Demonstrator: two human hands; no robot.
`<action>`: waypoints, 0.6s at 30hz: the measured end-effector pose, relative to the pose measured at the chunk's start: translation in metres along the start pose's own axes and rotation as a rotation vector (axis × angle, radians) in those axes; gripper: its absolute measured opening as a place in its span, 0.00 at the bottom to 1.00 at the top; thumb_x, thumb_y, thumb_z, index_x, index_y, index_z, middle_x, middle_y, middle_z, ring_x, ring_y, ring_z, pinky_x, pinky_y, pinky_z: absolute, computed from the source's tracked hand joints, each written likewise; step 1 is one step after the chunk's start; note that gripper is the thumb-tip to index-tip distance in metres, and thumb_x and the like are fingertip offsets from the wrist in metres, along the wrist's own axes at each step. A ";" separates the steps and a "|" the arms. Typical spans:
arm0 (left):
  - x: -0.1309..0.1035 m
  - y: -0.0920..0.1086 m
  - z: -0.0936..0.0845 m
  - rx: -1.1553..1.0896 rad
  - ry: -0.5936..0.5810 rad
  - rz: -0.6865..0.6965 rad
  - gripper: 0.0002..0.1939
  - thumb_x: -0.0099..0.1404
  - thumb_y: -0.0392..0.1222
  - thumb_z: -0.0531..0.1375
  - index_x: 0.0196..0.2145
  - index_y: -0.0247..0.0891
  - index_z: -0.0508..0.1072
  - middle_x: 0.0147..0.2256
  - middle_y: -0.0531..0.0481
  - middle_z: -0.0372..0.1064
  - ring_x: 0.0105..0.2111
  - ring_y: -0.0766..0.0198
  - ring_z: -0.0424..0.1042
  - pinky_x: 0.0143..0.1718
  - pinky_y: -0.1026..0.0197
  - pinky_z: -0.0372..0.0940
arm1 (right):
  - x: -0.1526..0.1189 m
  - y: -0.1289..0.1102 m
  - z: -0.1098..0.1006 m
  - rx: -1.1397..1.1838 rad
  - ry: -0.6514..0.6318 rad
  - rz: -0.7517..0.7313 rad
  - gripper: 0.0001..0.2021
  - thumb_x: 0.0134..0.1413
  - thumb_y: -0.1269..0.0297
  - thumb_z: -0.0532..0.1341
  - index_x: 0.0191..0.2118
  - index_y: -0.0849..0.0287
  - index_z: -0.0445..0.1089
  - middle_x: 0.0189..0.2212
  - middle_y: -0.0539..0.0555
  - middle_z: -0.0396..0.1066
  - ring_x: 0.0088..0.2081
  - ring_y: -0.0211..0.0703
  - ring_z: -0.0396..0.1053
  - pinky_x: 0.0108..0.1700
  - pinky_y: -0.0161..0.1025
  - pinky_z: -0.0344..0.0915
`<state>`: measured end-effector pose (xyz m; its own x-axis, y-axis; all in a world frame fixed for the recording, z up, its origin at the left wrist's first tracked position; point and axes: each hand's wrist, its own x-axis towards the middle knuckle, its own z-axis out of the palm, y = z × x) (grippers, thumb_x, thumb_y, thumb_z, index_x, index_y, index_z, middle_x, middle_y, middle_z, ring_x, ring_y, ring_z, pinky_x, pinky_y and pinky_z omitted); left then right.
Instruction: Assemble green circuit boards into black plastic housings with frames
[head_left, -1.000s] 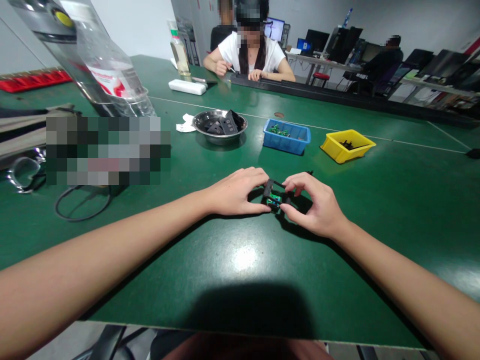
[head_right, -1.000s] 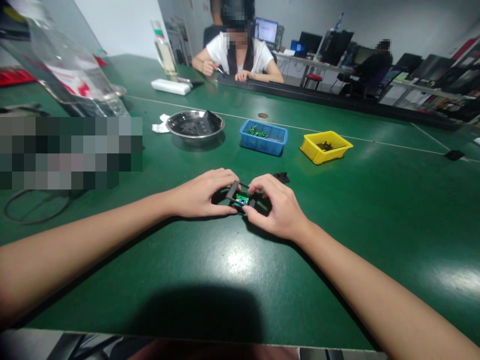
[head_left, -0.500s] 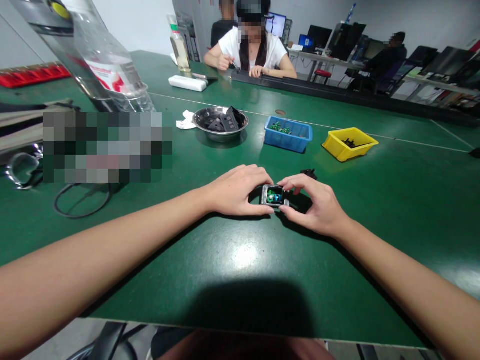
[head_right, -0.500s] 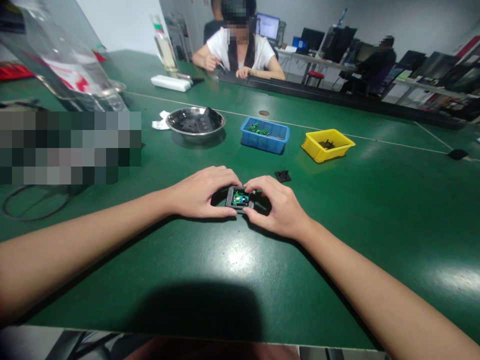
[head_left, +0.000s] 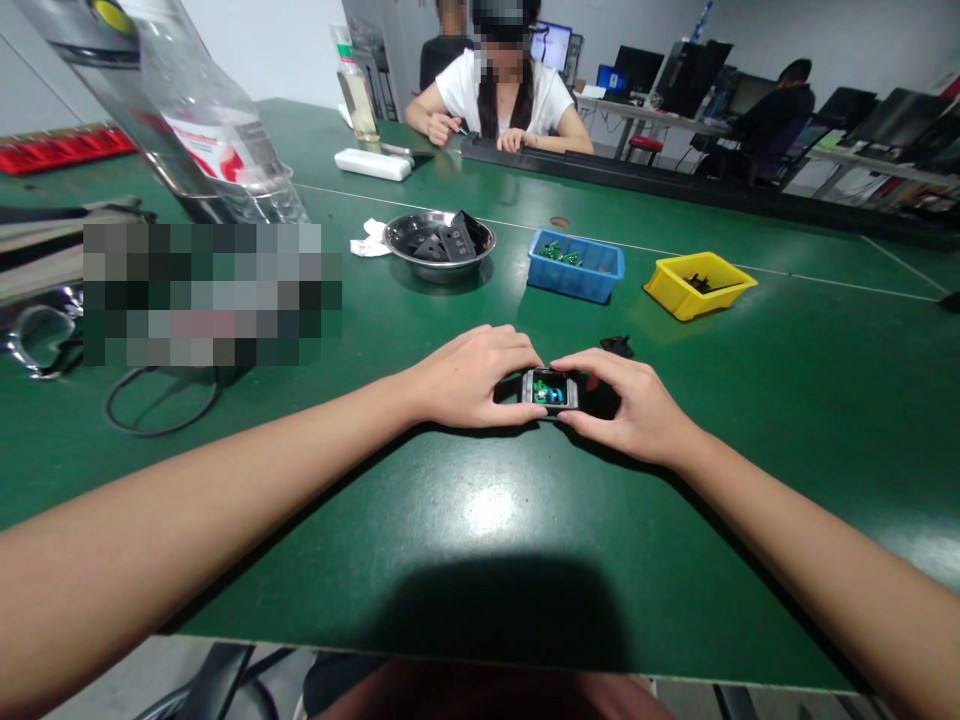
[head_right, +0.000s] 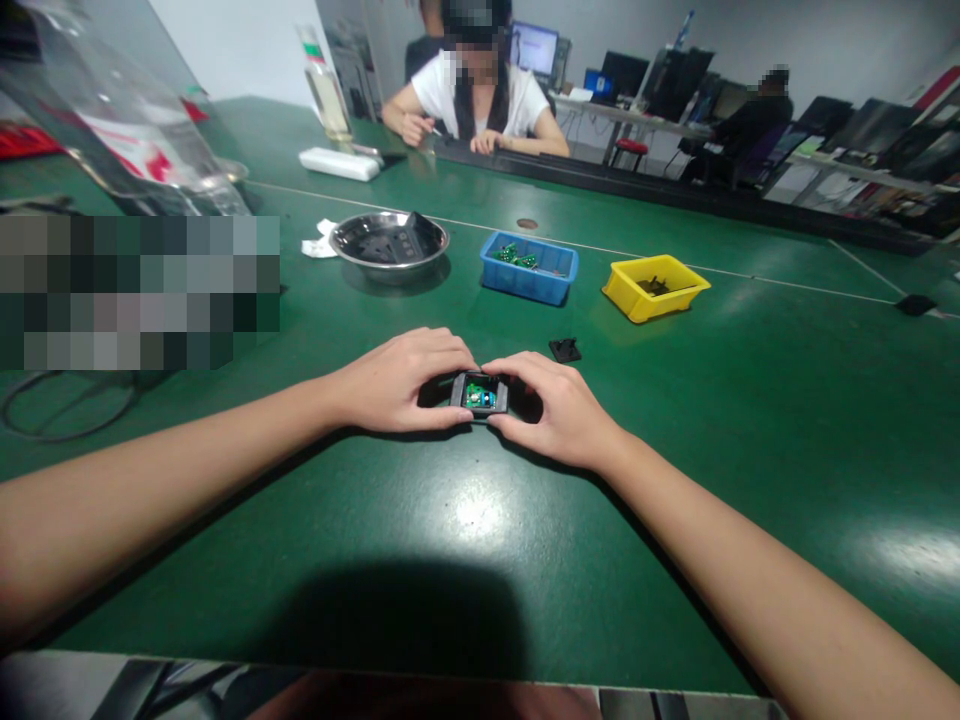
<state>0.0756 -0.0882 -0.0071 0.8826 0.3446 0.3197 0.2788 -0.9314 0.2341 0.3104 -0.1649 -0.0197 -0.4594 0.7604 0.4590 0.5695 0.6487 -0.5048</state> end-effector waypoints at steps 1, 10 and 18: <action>0.000 0.000 0.000 0.002 0.001 0.001 0.21 0.67 0.57 0.59 0.43 0.35 0.75 0.40 0.42 0.76 0.39 0.55 0.72 0.41 0.56 0.63 | 0.000 0.000 0.000 0.007 -0.001 0.001 0.21 0.55 0.64 0.68 0.54 0.56 0.71 0.48 0.58 0.78 0.46 0.50 0.76 0.45 0.45 0.74; -0.001 0.001 0.000 0.007 0.000 -0.004 0.20 0.67 0.57 0.60 0.43 0.36 0.76 0.40 0.42 0.76 0.40 0.55 0.73 0.42 0.56 0.64 | 0.000 0.002 -0.002 0.035 -0.026 0.039 0.21 0.54 0.62 0.69 0.54 0.57 0.72 0.47 0.58 0.78 0.42 0.48 0.75 0.43 0.44 0.73; -0.001 0.001 0.000 0.007 0.019 0.011 0.21 0.67 0.57 0.61 0.43 0.35 0.75 0.40 0.43 0.76 0.39 0.56 0.73 0.41 0.57 0.64 | 0.000 0.003 -0.001 0.053 -0.010 0.054 0.19 0.55 0.62 0.69 0.53 0.58 0.73 0.45 0.58 0.77 0.39 0.46 0.73 0.41 0.42 0.71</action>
<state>0.0755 -0.0894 -0.0072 0.8784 0.3365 0.3394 0.2721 -0.9359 0.2239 0.3129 -0.1628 -0.0203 -0.4356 0.7945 0.4231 0.5570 0.6071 -0.5667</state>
